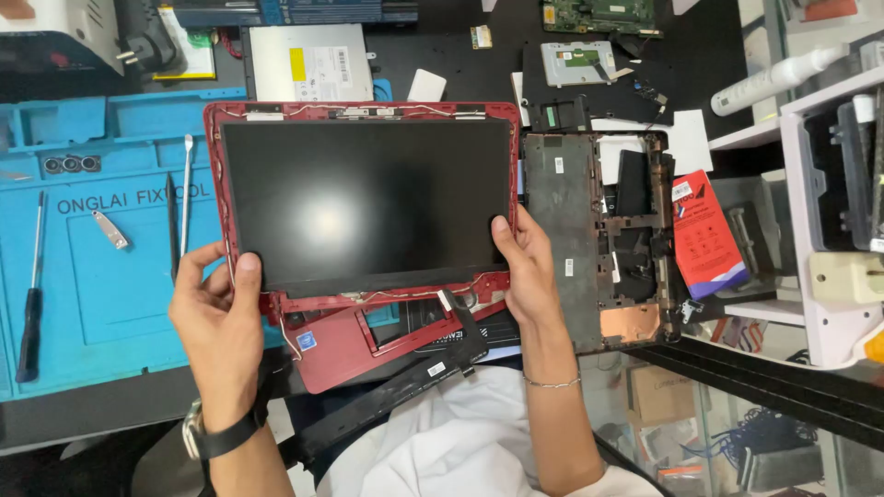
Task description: The person works on a disassembled red laptop at a repair bench, aligning the screen panel into the display bezel and pressing along its edges to seat it. They use a screwdriver on the assembly and later hold a knife-like tool near the screen edge while continuing to fit the panel.
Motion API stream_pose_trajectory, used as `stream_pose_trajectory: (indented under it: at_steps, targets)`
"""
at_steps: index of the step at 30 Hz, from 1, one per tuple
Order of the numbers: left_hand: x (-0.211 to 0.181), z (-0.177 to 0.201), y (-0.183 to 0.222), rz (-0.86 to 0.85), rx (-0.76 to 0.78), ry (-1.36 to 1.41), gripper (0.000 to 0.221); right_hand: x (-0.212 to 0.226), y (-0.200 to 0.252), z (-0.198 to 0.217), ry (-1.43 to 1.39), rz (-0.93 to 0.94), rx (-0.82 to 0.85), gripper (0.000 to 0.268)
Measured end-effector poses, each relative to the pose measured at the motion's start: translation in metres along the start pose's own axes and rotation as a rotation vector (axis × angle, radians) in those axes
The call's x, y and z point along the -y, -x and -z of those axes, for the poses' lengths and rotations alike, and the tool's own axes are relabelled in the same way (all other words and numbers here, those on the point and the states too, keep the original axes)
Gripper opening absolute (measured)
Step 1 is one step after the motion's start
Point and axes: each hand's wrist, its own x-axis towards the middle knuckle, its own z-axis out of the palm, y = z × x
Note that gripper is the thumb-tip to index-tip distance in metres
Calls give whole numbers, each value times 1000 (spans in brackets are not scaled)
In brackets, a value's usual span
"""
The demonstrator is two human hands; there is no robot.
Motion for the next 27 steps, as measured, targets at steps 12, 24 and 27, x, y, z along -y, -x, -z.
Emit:
stream_pose_trajectory:
  at_steps: [12, 24, 27]
  targets:
    - [0, 14, 37, -118, -146, -458, 27, 25, 33, 1, 552, -116, -15, 23]
    - [5, 5, 33, -149, -139, -541, 28, 34, 26, -8, 1063, 45, -160, 37]
    - [4, 6, 32, -162, -128, -550, 28, 33, 25, -7, 1109, 84, -173, 40]
